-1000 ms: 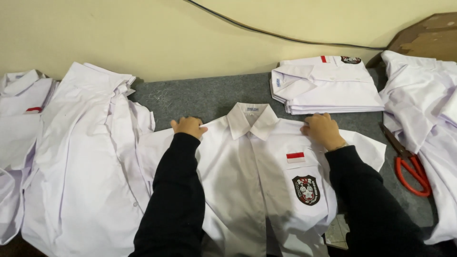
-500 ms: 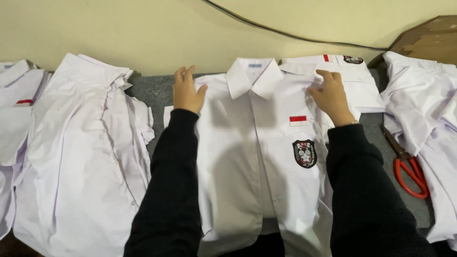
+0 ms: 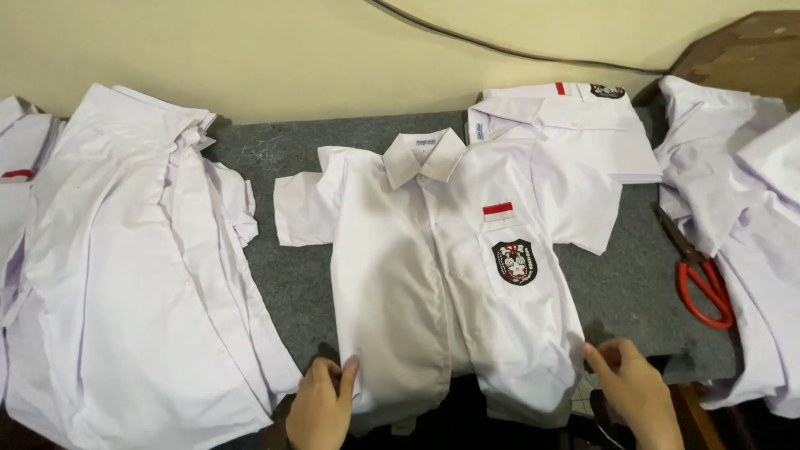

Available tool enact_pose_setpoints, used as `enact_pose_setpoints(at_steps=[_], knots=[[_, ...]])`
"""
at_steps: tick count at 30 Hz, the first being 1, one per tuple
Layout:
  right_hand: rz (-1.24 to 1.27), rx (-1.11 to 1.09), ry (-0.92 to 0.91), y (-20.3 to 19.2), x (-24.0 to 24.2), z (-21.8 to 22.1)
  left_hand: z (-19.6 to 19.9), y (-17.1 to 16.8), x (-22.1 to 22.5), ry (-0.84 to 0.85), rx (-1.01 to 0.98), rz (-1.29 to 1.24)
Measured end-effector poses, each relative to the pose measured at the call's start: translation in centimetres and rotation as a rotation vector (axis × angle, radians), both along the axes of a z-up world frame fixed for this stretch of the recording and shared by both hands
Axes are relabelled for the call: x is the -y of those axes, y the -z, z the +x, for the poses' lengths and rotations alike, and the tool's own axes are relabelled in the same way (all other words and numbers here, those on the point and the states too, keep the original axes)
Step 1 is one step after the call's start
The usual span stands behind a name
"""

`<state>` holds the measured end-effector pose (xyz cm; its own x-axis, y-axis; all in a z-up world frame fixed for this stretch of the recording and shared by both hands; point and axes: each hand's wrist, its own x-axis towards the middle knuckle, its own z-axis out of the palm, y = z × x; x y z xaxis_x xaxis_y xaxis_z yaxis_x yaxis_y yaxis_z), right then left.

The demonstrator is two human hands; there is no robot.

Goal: Inspecting, buttoning, and folding white school shirts at a quality control station, including trimming loose threads with scissors.

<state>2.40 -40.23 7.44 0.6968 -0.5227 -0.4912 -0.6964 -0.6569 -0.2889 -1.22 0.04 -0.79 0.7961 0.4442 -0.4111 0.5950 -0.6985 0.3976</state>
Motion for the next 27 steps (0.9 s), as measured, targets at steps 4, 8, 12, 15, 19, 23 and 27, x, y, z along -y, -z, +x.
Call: enact_pose_setpoints(at_steps=[4, 8, 12, 15, 19, 23, 27], knots=[[0.062, -0.104, 0.004, 5.1, 2.4, -3.0, -1.4, 3.5, -0.7, -0.014, -0.259, -0.096], [0.367, -0.082, 0.032, 7.4, 1.7, -3.9, -2.2, 5.1, -1.5, 0.018, -0.366, -0.238], [0.331, -0.212, 0.016, 9.0, 2.6, -4.3, -3.5, 2.2, -1.4, 0.029, -0.321, -0.270], [0.412, -0.202, 0.117, 5.2, 1.2, -4.6, -6.0, 6.6, -2.4, 0.044, 0.218, -0.461], [0.484, -0.127, 0.115, 4.5, 1.4, -5.7, -6.3, 8.0, -2.8, -0.013, -0.069, -0.668], [0.598, 0.039, 0.081, 7.6, 3.2, -6.6, -7.0, 12.4, -2.7, -0.039, 0.089, -1.092], [0.426, -0.016, 0.107, 11.5, 3.9, -6.1, -5.8, 12.8, -2.3, -0.020, -0.186, -0.358]])
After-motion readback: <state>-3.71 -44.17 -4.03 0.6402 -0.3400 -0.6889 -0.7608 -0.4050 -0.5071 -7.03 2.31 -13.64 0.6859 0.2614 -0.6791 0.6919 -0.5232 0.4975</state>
